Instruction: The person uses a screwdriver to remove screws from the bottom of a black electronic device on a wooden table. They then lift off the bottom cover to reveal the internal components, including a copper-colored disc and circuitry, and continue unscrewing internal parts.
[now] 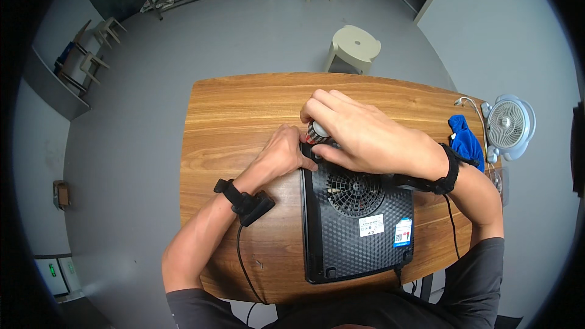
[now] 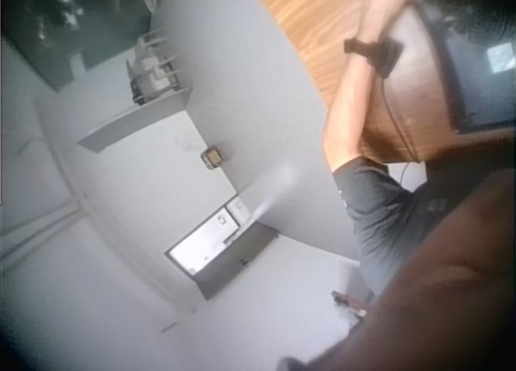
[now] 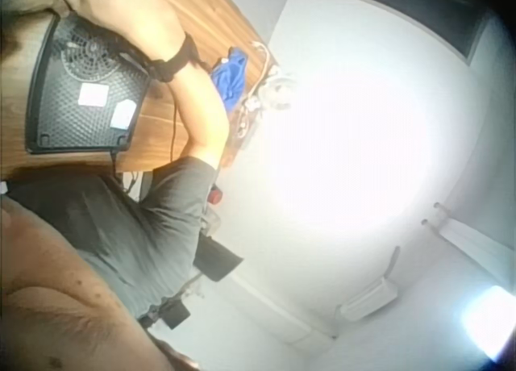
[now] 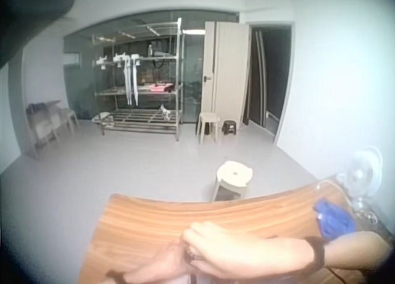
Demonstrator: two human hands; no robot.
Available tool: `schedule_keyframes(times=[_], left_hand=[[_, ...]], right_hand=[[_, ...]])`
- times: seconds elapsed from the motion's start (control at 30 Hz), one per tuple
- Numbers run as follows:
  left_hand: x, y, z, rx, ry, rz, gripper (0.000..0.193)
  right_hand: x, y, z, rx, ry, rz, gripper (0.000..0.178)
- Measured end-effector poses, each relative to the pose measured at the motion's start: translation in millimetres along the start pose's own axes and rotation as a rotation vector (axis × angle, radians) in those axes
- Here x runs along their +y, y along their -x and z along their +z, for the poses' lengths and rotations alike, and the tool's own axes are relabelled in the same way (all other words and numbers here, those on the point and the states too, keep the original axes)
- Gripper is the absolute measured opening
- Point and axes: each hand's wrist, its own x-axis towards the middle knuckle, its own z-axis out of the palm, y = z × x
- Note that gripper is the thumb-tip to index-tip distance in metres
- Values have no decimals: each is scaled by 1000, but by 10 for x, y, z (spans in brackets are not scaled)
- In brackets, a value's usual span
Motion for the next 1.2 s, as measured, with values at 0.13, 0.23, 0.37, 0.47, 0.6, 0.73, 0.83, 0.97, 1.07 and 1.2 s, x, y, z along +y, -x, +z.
schedule_keyframes(times=[0.13,0.23,0.37,0.47,0.6,0.73,0.83,0.97,1.07,1.2], left_hand=[[-43,-13,34,4,19,-27,49],[-38,6,9,-3,48,-7,53],[-94,-25,47,53,-37,30,61],[-51,-20,19,-10,3,-43,66],[-133,-28,44,12,-3,-18,67],[-53,-23,8,-28,-30,-44,68],[-127,-19,66,37,-28,0,55],[-173,-28,93,68,-40,13,50],[-155,-19,61,23,24,62,60],[-52,5,40,39,31,65,53]], right_hand=[[-95,-13,-53,-88,107,134,29],[-66,-31,-52,-87,100,60,30],[-30,-21,-64,-16,55,-32,27],[-145,-36,-122,-15,79,94,26],[-49,-48,-51,-5,13,126,26],[-10,-42,-28,28,-31,51,25],[16,-45,1,61,-22,7,25],[-45,-34,-13,33,30,33,24],[-139,-44,-73,-68,3,121,21],[-17,-45,39,56,96,-99,23]])
